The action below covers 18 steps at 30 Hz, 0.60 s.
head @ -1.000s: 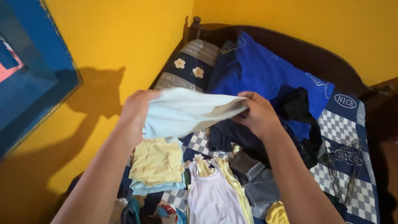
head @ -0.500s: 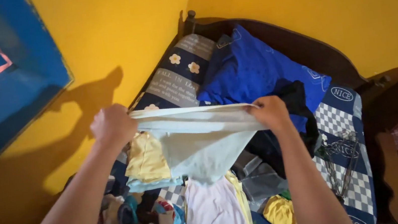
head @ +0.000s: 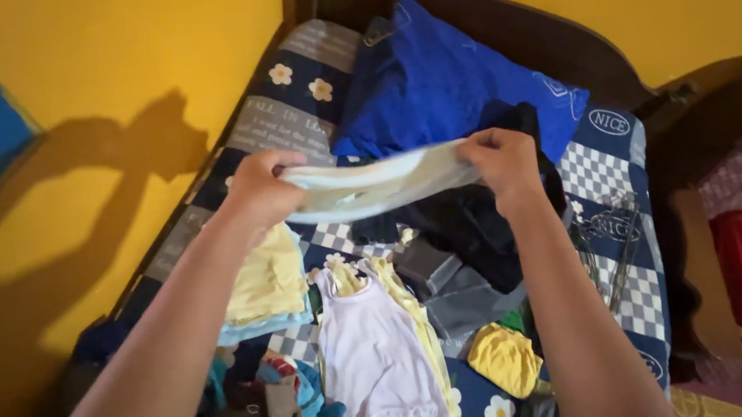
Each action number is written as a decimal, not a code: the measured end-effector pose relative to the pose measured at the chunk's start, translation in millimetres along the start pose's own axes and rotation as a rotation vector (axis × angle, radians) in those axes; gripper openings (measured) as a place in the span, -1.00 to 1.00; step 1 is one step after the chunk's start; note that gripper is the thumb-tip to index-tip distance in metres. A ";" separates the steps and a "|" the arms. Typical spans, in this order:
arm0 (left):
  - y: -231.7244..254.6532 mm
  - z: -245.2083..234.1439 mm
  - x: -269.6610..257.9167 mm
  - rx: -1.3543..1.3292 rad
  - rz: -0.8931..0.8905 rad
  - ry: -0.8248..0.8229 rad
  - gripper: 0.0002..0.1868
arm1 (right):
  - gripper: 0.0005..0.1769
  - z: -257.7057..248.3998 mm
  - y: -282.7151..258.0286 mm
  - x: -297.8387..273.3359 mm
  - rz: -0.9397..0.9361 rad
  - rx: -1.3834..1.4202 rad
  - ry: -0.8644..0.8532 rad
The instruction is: Folding assorted laundry on a bed.
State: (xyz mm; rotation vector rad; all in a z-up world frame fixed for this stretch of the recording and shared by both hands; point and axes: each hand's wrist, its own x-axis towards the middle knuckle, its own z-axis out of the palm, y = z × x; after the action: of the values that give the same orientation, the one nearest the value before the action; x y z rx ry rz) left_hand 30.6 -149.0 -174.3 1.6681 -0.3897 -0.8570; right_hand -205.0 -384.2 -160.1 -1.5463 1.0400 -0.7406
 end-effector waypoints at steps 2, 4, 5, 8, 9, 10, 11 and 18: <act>-9.8 -10.1 11.2 0.618 0.326 0.100 -0.58 | -0.90 -3.9 -4.7 -8.1 -0.159 -0.331 0.079; -15.5 -22.9 12.9 0.802 0.456 0.245 -0.59 | -0.88 -9.2 0.2 -4.1 -0.124 -0.348 0.110; -18.3 -30.3 13.1 0.982 0.585 0.394 -0.59 | -0.86 -10.9 2.6 -2.6 -0.090 -0.366 0.138; -1.4 -36.1 6.4 1.022 0.214 0.313 -0.68 | -0.80 0.8 1.1 2.6 0.104 -0.200 0.113; -4.9 -33.7 17.7 1.021 0.215 0.311 -0.68 | -0.80 2.7 0.1 8.7 0.104 -0.201 0.116; -10.3 -32.2 27.4 0.732 0.103 0.246 -0.66 | -0.74 5.6 0.3 13.5 0.160 -0.059 0.079; -16.1 -30.9 37.4 0.443 -0.007 0.179 -0.64 | -0.67 8.8 1.0 18.4 0.216 0.084 0.042; -64.4 -13.1 8.2 0.424 0.678 0.460 -0.69 | -0.70 -22.4 59.5 13.1 -0.037 0.369 -0.131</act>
State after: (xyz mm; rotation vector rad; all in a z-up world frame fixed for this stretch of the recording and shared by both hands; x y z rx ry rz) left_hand 33.7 -127.0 -236.7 1.8706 -0.7867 0.1264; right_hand -232.9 -407.9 -213.7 -1.2788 0.7320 -0.7959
